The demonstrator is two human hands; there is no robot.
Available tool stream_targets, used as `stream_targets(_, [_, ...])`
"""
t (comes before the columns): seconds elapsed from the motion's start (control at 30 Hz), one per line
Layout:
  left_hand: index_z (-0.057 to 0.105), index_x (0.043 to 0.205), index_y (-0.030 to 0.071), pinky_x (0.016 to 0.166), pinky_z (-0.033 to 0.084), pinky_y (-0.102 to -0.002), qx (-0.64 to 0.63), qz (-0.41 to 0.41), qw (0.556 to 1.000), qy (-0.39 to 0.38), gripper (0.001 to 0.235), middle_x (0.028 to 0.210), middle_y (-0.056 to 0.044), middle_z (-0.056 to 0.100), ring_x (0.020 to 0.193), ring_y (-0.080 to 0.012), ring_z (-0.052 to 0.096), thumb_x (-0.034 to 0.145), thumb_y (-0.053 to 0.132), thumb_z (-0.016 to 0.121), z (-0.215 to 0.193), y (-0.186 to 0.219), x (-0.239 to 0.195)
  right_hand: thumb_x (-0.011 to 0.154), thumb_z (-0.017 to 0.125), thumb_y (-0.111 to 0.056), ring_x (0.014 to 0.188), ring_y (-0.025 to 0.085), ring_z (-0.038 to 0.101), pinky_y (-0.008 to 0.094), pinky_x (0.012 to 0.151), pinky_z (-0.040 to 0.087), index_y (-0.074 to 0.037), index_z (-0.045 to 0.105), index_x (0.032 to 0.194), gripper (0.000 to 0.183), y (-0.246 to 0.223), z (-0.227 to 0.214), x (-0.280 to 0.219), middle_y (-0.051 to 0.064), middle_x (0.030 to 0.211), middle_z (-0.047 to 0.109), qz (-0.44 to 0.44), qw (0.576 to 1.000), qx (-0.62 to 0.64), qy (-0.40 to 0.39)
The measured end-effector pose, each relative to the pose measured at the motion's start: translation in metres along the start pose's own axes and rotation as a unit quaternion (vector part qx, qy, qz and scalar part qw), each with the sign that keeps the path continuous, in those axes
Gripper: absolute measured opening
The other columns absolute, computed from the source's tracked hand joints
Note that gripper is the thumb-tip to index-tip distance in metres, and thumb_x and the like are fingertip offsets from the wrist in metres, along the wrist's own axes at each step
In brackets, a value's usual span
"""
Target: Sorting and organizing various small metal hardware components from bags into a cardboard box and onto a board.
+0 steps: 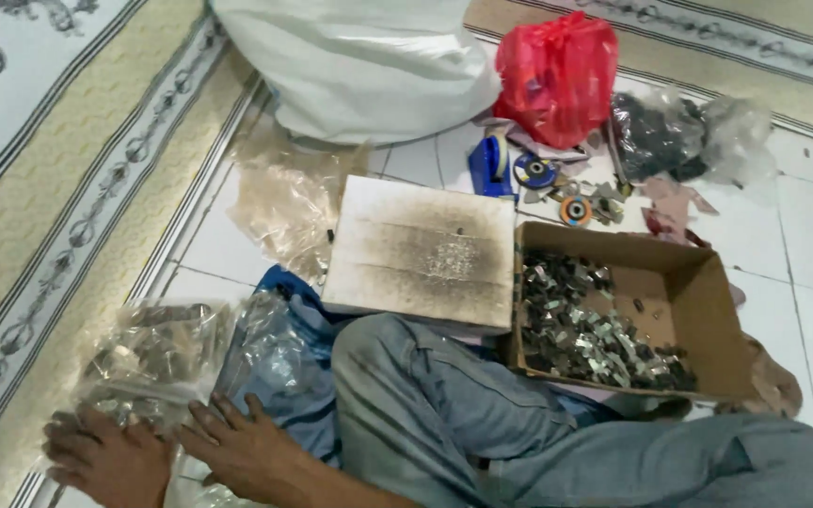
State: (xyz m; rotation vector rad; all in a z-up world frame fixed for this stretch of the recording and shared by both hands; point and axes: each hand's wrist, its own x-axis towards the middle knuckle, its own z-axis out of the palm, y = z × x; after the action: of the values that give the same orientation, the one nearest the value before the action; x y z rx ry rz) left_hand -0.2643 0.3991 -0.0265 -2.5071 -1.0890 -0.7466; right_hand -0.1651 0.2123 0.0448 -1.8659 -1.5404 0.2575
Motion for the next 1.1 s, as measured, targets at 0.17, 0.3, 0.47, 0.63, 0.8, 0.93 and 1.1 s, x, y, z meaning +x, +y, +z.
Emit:
stream_targets(0.17, [0.044, 0.161, -0.034, 0.108, 0.026, -0.079, -0.079, -0.036, 0.995, -0.046, 0.071, 0.156, -0.057, 0.029, 0.141, -0.0716, 0.026, 0.111, 0.013, 0.062, -0.007, 0.002, 0.006, 0.093, 0.050, -0.041, 0.152, 0.051, 0.038, 0.074, 0.116, 0.030, -0.009, 0.033, 0.158, 0.074, 0.012, -0.053, 0.008, 0.028, 0.163, 0.040, 0.030, 0.997, -0.039, 0.062])
stream_targets(0.3, [0.044, 0.164, -0.029, 0.111, 0.023, -0.078, -0.124, -0.077, 0.986, -0.077, 0.075, 0.158, -0.053, 0.021, 0.144, -0.0653, 0.017, 0.113, 0.017, 0.071, -0.029, 0.026, 0.038, 0.092, 0.053, -0.040, 0.158, 0.051, 0.025, 0.076, 0.117, 0.024, -0.011, 0.024, 0.162, 0.080, 0.046, -0.083, 0.006, 0.027, 0.168, 0.030, 0.063, 0.995, -0.056, 0.060])
stream_targets(0.47, [0.034, 0.168, -0.017, 0.116, 0.006, -0.076, -0.138, -0.110, 0.974, -0.139, 0.090, 0.166, -0.043, 0.008, 0.152, -0.0573, 0.004, 0.104, 0.043, 0.052, -0.023, 0.073, 0.084, 0.094, 0.053, -0.046, 0.159, 0.049, 0.008, 0.079, 0.117, 0.013, -0.012, 0.017, 0.162, 0.085, 0.079, -0.139, -0.007, 0.027, 0.172, 0.009, 0.134, 0.983, -0.115, 0.042])
stream_targets(0.63, [0.010, 0.171, -0.004, 0.114, -0.019, -0.071, -0.267, -0.064, 0.939, -0.205, 0.105, 0.170, -0.027, -0.012, 0.156, -0.0459, -0.016, 0.100, 0.071, 0.027, -0.079, 0.173, 0.113, 0.086, 0.073, -0.039, 0.154, 0.050, 0.027, 0.074, 0.114, 0.024, -0.007, 0.030, 0.160, 0.091, 0.119, -0.190, -0.051, 0.029, 0.166, 0.029, 0.178, 0.948, -0.204, 0.169])
stream_targets(0.8, [0.019, 0.164, -0.014, 0.111, -0.012, -0.077, -0.341, 0.087, 0.916, -0.191, 0.102, 0.165, -0.041, -0.006, 0.151, -0.0518, -0.015, 0.099, 0.060, 0.042, -0.108, 0.276, 0.124, 0.091, 0.069, -0.048, 0.150, 0.051, 0.030, 0.071, 0.110, 0.031, -0.003, 0.030, 0.160, 0.091, 0.163, -0.238, -0.103, 0.032, 0.164, 0.029, 0.273, 0.894, -0.284, 0.213])
stream_targets(0.93, [0.023, 0.165, -0.012, 0.117, -0.008, -0.072, -0.349, 0.154, 0.905, -0.185, 0.105, 0.169, -0.031, -0.010, 0.157, -0.0405, -0.016, 0.097, 0.064, 0.046, -0.107, 0.350, 0.096, 0.095, 0.063, -0.050, 0.144, 0.050, 0.038, 0.067, 0.110, 0.033, -0.001, 0.034, 0.157, 0.084, 0.178, -0.261, -0.155, 0.031, 0.159, 0.036, 0.302, 0.860, -0.318, 0.260])
stream_targets(1.1, [0.038, 0.158, -0.002, 0.118, 0.025, -0.068, -0.380, 0.277, 0.876, -0.106, 0.091, 0.161, -0.038, 0.031, 0.147, -0.0527, 0.035, 0.087, 0.043, 0.072, -0.146, 0.437, 0.045, 0.100, 0.062, -0.045, 0.145, 0.053, 0.032, 0.075, 0.107, 0.031, -0.005, 0.022, 0.164, 0.086, 0.204, -0.267, -0.225, 0.033, 0.159, 0.030, 0.393, 0.858, -0.247, 0.221])
